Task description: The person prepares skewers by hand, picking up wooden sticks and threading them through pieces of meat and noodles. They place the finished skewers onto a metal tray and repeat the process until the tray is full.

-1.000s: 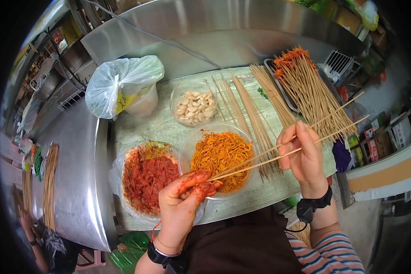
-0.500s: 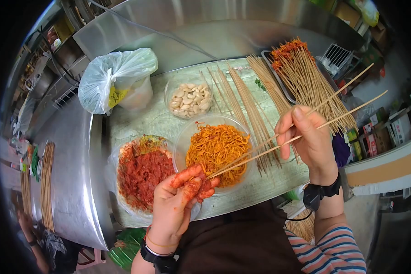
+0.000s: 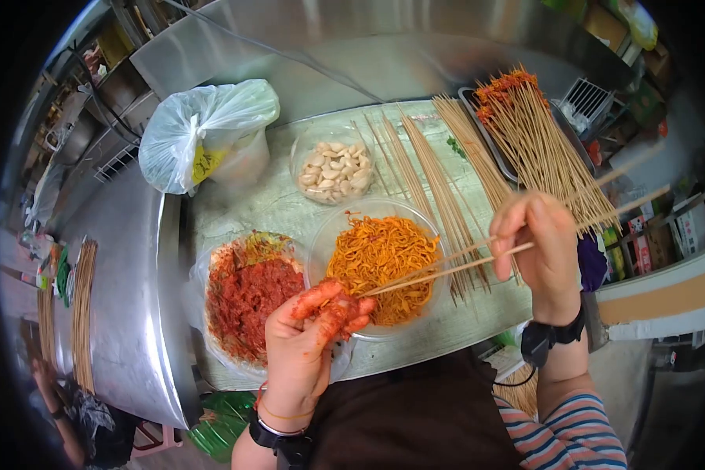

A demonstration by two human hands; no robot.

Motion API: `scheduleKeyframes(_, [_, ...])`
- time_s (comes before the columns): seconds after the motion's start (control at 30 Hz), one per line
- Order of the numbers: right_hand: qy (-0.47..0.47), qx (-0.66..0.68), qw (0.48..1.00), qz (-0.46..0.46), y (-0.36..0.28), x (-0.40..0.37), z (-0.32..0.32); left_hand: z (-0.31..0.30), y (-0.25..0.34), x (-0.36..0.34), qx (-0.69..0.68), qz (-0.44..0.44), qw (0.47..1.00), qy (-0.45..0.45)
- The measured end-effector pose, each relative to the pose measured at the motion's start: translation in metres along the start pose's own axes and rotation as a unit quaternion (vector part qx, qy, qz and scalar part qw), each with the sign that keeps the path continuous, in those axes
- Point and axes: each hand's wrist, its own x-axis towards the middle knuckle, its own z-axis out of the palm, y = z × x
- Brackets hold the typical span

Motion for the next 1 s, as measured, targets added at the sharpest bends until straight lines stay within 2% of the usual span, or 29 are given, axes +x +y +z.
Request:
scheduleKeyframes(0.07, [0.089,0.038,0.992,-0.078,0.006,-0.012,0.009,-0.002,0.000,0.004,0.005,0.032,0.999,0.025])
scheduleKeyframes(0.2, [0.095,-0.018,0.989,-0.111,0.014,-0.031,0.025,-0.004,0.000,0.010,-0.097,0.080,0.992,0.021])
scheduleKeyframes(0.23, [0.091,-0.019,0.989,-0.112,0.012,-0.030,0.025,-0.004,0.000,0.010,-0.130,0.084,0.988,0.013])
scheduleKeyframes(0.4, [0.070,-0.042,0.983,-0.164,0.020,-0.041,0.038,-0.007,-0.004,0.009,-0.119,0.097,0.988,-0.005])
scheduleKeyframes(0.47, [0.075,-0.085,0.979,-0.172,0.023,-0.047,0.041,-0.006,-0.003,0.009,-0.126,0.100,0.987,-0.007])
scheduleKeyframes(0.57, [0.029,-0.156,0.965,-0.211,0.025,-0.054,0.036,0.000,-0.002,0.008,-0.179,0.083,0.980,0.027])
scheduleKeyframes(0.6, [0.004,-0.200,0.952,-0.232,0.027,-0.056,0.035,-0.001,-0.002,0.008,-0.179,0.084,0.980,0.026])
scheduleKeyframes(0.83, [-0.021,-0.256,0.927,-0.273,0.024,-0.051,0.040,-0.002,-0.001,0.007,-0.133,0.088,0.987,0.015])
scheduleKeyframes(0.9, [0.075,-0.076,0.975,-0.195,0.024,-0.045,0.044,-0.002,0.001,0.006,-0.116,0.097,0.988,0.000])
scheduleKeyframes(0.93, [0.075,-0.077,0.975,-0.196,0.025,-0.042,0.045,-0.002,0.002,0.005,-0.115,0.100,0.988,0.001])
scheduleKeyframes(1.0, [0.117,0.082,0.984,-0.103,0.028,-0.035,0.046,-0.002,0.003,0.003,-0.116,0.103,0.988,0.004])
